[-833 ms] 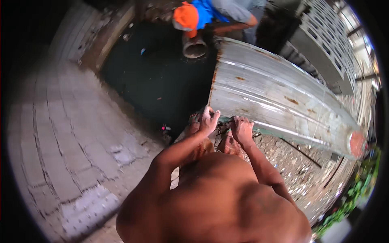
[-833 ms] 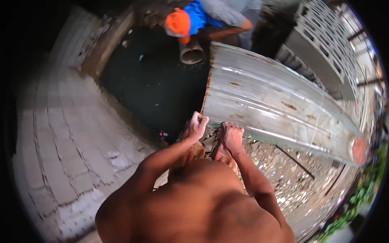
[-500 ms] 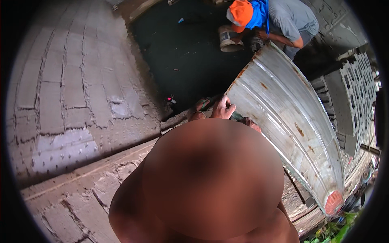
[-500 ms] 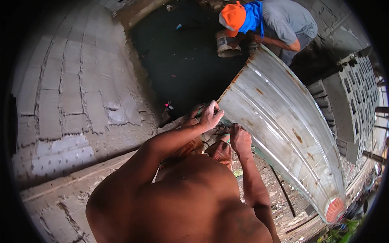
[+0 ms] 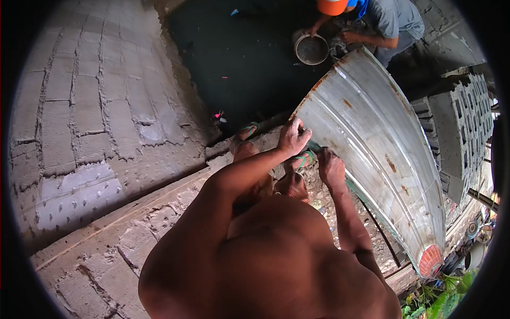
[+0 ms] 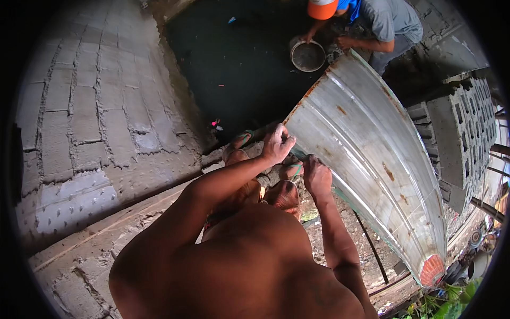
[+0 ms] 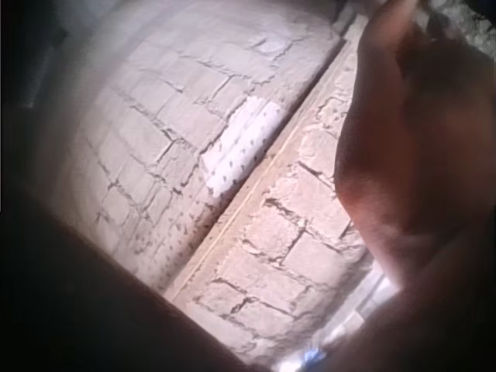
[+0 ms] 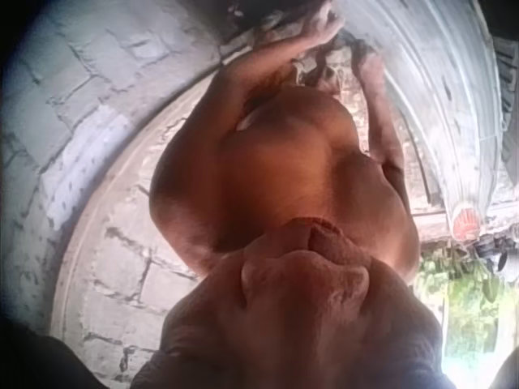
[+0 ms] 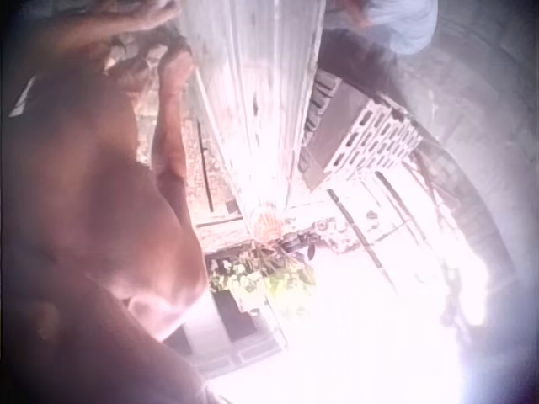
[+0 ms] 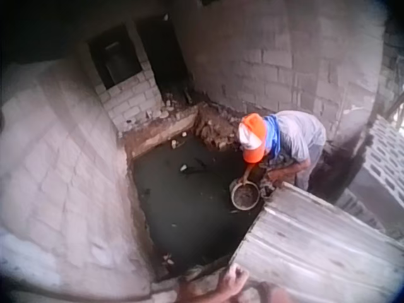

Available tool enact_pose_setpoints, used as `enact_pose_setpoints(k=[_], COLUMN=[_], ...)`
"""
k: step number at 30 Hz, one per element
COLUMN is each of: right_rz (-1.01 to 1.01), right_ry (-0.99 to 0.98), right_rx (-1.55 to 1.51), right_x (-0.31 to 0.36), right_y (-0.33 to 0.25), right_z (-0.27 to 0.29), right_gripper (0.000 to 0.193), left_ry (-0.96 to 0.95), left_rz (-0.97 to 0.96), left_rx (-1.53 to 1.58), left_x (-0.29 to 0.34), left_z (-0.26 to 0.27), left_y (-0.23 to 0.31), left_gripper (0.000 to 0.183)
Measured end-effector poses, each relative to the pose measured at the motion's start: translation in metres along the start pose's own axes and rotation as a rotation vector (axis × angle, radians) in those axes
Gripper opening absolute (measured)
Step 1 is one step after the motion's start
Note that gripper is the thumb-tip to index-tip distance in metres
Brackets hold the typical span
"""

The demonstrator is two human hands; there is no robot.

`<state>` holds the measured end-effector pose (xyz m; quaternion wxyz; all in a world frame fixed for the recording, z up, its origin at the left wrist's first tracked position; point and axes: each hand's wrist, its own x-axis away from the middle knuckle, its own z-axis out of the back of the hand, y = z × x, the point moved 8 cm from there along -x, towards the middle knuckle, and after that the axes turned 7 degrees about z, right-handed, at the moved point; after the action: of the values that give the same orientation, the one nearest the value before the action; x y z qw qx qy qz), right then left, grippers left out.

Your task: The person places concrete blocks on the ground, repositions a corrugated metal chute onto the supports alongside other workers, and holds the chute while water is poured down it from a bucket.

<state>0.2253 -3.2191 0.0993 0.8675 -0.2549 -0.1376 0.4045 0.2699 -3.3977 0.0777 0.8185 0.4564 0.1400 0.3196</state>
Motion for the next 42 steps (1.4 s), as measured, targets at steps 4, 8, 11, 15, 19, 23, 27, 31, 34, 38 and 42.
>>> enact_pose_setpoints(k=[4, 8, 11, 15, 19, 23, 27, 31, 34, 38, 42], right_rz=[0.021, -0.060, -0.124, -0.278, -0.336, -0.370, -0.391, -0.397, -0.383, -0.413, -0.520], right_ry=[0.060, 0.135, 0.156, 0.017, 0.020, 0.061, 0.031, 0.008, 0.014, 0.010, -0.016], right_rx=[0.083, 0.085, 0.137, 0.119, 0.106, 0.096, 0.101, 0.119, 0.114, 0.078, 0.099], right_x=[0.004, -0.002, -0.002, -0.001, 0.001, 0.003, 0.000, 0.005, 0.004, 0.003, 0.010], right_y=[-0.003, -0.011, -0.014, -0.004, 0.001, 0.004, 0.002, 0.009, 0.014, 0.007, 0.015], right_z=[-0.001, 0.009, 0.015, 0.004, 0.002, 0.005, 0.004, -0.001, -0.003, 0.009, 0.006], right_gripper=[0.023, 0.019, 0.019, 0.023, 0.024, 0.023, 0.024, 0.026, 0.026, 0.024, 0.022], left_ry=[-0.115, -0.132, -0.202, -0.354, -0.491, -0.547, -0.485, -0.513, -0.479, -0.477, -0.480], left_rz=[0.042, -0.068, -0.043, -0.001, 0.037, 0.041, 0.014, 0.029, 0.027, 0.044, 0.025], left_rx=[0.079, 0.107, 0.119, 0.127, 0.154, 0.160, 0.136, 0.135, 0.132, 0.183, 0.105], left_x=[-0.006, -0.010, -0.007, -0.009, -0.014, -0.019, -0.021, -0.021, -0.023, -0.025, -0.024], left_z=[-0.007, -0.004, -0.004, 0.000, -0.005, -0.007, -0.008, -0.015, -0.019, -0.022, -0.021], left_y=[-0.005, 0.003, 0.000, -0.002, -0.004, 0.005, -0.005, -0.005, -0.009, -0.008, -0.002], left_gripper=[0.034, 0.037, 0.044, 0.053, 0.058, 0.061, 0.063, 0.063, 0.064, 0.063, 0.052])
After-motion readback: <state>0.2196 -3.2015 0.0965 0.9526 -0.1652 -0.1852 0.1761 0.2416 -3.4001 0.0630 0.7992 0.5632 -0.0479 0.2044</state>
